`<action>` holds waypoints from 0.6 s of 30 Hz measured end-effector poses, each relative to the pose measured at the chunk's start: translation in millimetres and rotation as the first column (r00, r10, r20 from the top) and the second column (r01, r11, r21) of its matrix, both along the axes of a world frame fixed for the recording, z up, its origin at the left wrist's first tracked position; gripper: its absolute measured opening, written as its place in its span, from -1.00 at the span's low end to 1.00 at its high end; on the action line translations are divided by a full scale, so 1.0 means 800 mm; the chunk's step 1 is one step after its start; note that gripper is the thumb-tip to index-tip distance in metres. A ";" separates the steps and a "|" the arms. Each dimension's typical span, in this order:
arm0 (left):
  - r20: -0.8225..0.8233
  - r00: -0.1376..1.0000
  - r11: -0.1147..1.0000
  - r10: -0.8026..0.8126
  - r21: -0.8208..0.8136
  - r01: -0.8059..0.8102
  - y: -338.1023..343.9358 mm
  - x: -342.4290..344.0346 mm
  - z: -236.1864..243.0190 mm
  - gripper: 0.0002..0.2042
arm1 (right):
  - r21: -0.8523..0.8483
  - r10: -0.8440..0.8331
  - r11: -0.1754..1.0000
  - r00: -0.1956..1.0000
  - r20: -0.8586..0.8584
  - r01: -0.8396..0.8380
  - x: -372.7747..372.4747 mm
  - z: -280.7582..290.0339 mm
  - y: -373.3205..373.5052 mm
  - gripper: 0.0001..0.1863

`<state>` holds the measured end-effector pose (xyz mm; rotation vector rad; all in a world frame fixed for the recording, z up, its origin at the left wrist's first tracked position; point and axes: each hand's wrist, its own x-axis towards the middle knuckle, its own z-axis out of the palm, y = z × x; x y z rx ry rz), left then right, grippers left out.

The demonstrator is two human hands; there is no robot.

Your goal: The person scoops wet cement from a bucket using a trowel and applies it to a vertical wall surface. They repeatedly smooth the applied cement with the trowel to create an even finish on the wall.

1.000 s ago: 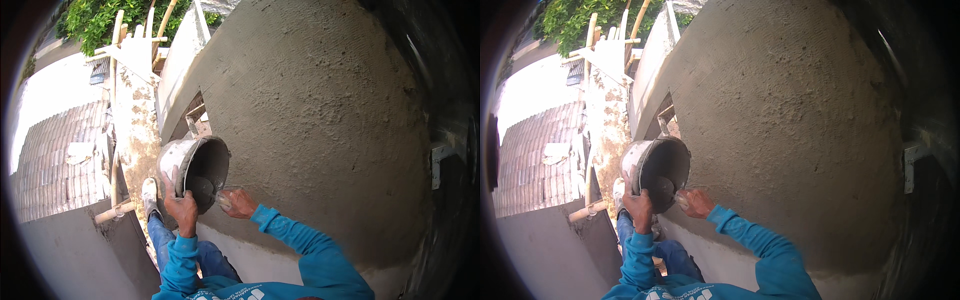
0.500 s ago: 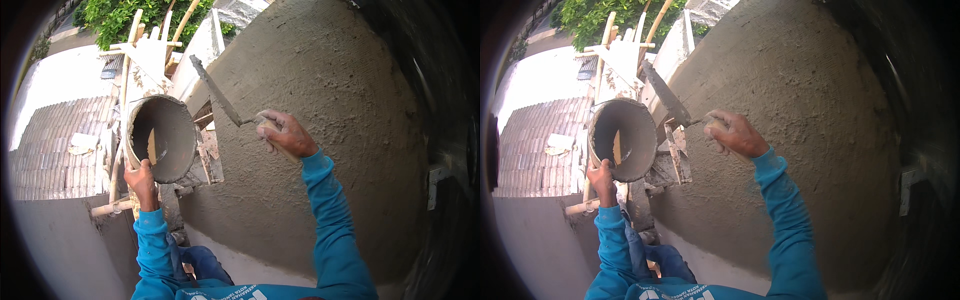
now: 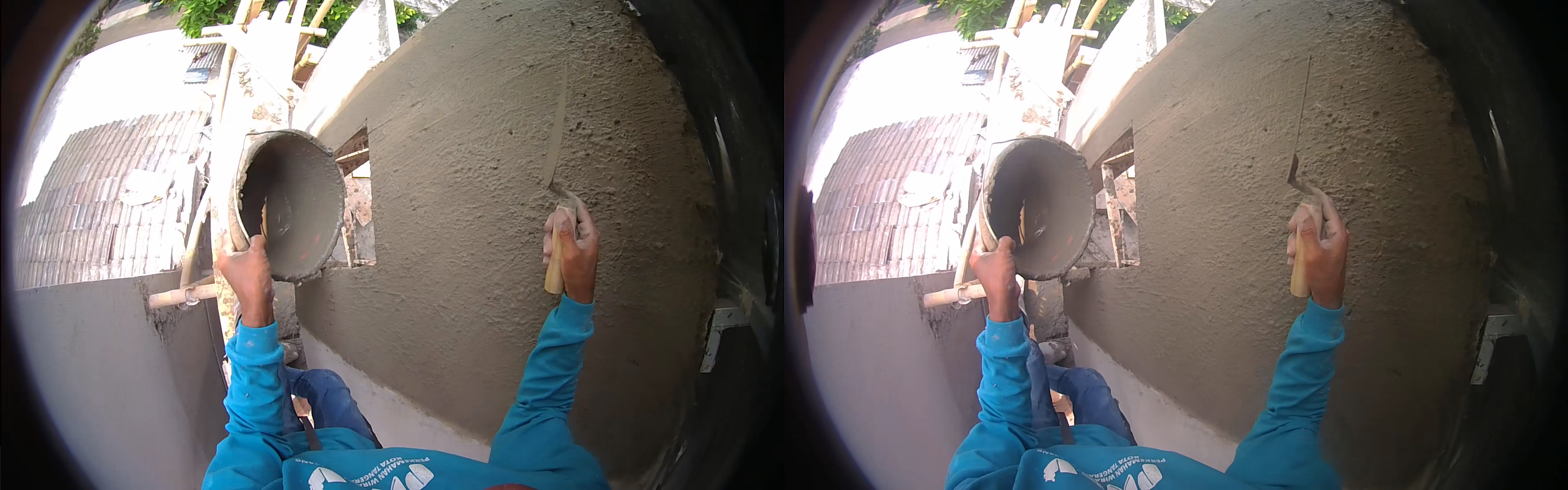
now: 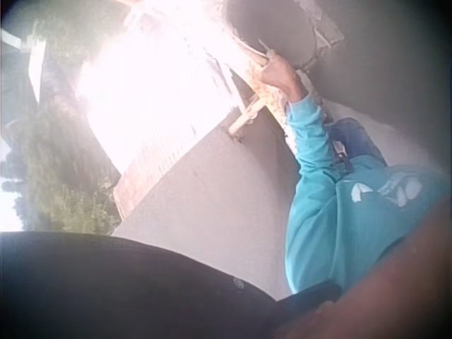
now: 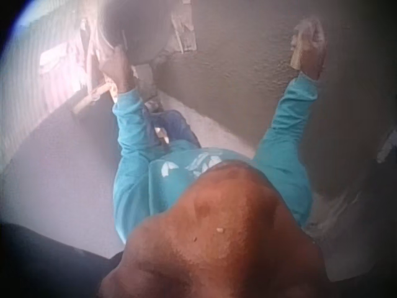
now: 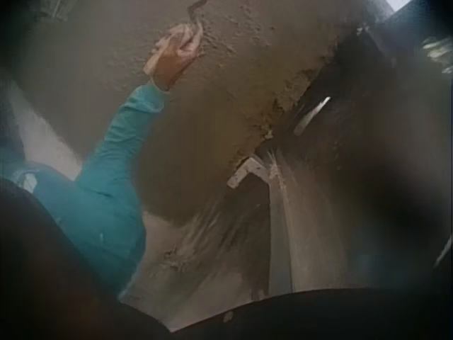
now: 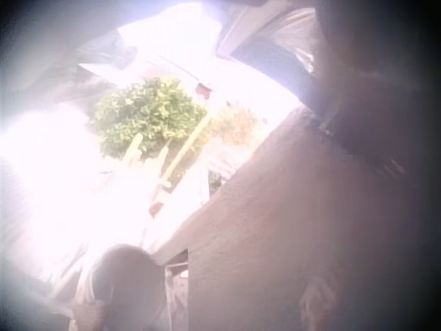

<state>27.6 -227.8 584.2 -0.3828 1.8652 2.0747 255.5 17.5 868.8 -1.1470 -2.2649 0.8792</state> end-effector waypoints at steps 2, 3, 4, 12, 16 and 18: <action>-0.043 0.993 0.987 -0.109 -0.120 0.103 0.002 0.005 0.013 -0.51 | -0.142 0.115 0.986 0.962 0.247 -0.081 0.002 -0.049 -0.042 -0.46; -0.073 0.992 0.987 -0.103 -0.132 0.092 0.000 0.006 0.025 -0.50 | -0.161 0.233 0.969 0.915 0.330 -0.188 0.000 -0.079 -0.052 -0.46; -0.113 0.989 0.988 -0.100 -0.130 0.085 0.000 0.006 0.037 -0.48 | -0.126 0.312 0.950 0.861 0.401 -0.285 -0.007 -0.103 -0.062 -0.47; -0.298 0.879 0.924 -0.373 -0.209 0.321 0.043 0.074 0.048 -0.30 | 0.362 0.118 0.669 0.574 0.810 -0.649 -0.045 -0.252 -0.044 -0.57; -0.373 0.866 0.940 -0.334 -0.069 0.333 0.030 0.099 0.052 -0.22 | 0.101 0.335 0.695 0.445 0.831 -0.712 -0.025 -0.261 -0.066 -0.53; -0.340 0.868 0.930 -0.362 -0.068 0.362 0.017 0.108 0.058 -0.21 | -0.047 0.445 0.747 0.446 0.776 -0.663 0.006 -0.281 -0.085 -0.49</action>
